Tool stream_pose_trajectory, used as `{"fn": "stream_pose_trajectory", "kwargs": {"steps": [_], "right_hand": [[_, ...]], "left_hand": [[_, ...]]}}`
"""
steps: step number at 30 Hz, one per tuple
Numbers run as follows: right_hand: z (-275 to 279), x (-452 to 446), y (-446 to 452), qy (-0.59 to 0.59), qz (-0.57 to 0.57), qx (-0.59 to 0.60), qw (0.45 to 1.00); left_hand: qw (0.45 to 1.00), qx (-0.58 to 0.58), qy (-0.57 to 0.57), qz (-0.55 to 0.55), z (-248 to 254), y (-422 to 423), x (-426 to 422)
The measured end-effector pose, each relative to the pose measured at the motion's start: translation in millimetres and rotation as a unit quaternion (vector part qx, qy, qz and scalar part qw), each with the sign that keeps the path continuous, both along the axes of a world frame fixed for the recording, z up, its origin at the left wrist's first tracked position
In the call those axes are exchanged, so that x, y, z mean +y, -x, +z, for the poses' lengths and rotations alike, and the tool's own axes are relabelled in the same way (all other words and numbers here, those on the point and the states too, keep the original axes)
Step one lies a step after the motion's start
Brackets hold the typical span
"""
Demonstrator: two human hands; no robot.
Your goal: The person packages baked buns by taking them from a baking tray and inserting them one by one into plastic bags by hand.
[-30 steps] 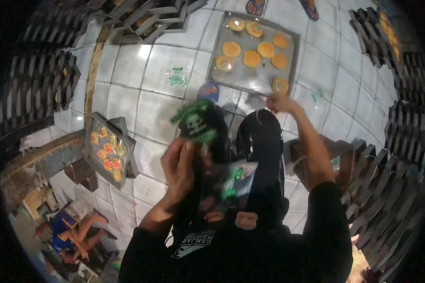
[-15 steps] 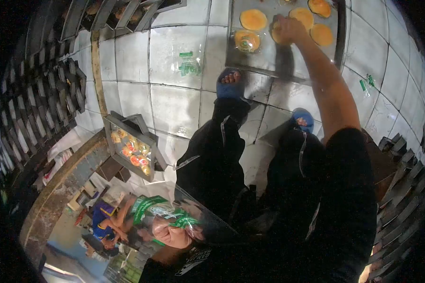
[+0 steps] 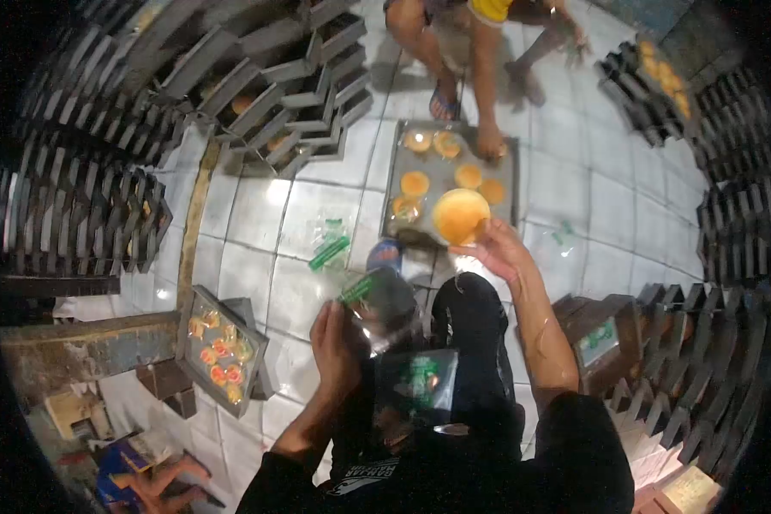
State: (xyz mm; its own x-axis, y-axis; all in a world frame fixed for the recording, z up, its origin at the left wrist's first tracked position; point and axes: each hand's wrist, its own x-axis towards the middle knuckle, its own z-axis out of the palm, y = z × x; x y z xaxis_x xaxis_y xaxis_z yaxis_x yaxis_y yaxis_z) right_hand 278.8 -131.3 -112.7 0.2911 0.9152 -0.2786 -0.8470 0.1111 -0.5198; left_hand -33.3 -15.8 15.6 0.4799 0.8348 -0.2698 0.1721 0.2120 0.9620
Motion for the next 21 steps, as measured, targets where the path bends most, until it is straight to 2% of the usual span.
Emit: {"fn": "stream_pose_trajectory", "kwargs": {"steps": [2,4,5,6,7,9,10,11,12,13,15,17,19,20,21], "right_hand": [[71.4,-12.4,28.3,-0.016,0.018,-0.013,1.000],[137.9,-24.5,73.7,0.048,0.002,-0.214,0.976],[171.0,-33.1,106.1,0.086,-0.028,-0.359,0.929],[203.5,-44.9,139.9,0.128,-0.028,-0.489,0.863],[197.7,-54.5,166.6,0.105,-0.076,-0.687,0.715],[189.4,-68.3,197.7,-0.025,-0.098,-0.780,0.618],[177.1,-71.1,196.7,-0.029,-0.097,-0.786,0.609],[160.5,-73.6,193.0,0.019,-0.137,-0.818,0.558],[153.9,-77.8,192.0,0.067,-0.177,-0.842,0.505],[165.9,-78.4,195.9,0.063,-0.174,-0.846,0.501],[188.4,-75.2,208.2,0.032,-0.216,-0.847,0.484],[196.1,-69.6,219.1,0.066,-0.198,-0.855,0.476],[198.3,-57.0,233.7,0.079,-0.168,-0.839,0.511],[187.2,-50.8,246.4,0.050,-0.152,-0.808,0.567],[174.6,-48.7,260.1,0.049,-0.094,-0.806,0.582]], "left_hand": [[0.998,-0.055,0.028,-0.022,4.0,-1.2,0.3],[0.995,-0.060,0.074,-0.024,3.1,-4.9,7.3],[0.994,-0.066,0.087,-0.020,0.7,-6.1,11.3],[0.967,-0.143,0.206,0.042,-6.3,-12.1,13.7],[0.916,-0.220,0.322,0.097,-10.2,-17.7,13.6],[0.903,-0.222,0.348,0.115,-10.6,-30.7,2.3],[0.904,-0.243,0.342,0.088,-0.5,-34.4,-9.2],[0.896,-0.280,0.338,0.068,-5.6,-37.2,-20.6],[0.899,-0.270,0.342,0.039,11.5,-36.1,-32.1],[0.902,-0.259,0.345,0.012,31.8,-32.8,-41.8],[0.904,-0.232,0.359,-0.004,39.7,-23.1,-54.7],[0.863,-0.292,0.411,-0.032,43.8,-10.7,-63.4],[0.851,-0.327,0.410,-0.025,33.5,-2.2,-52.0],[0.845,-0.312,0.433,-0.020,26.8,6.4,-39.2],[0.840,-0.295,0.456,-0.013,34.7,17.8,-28.6]]}}
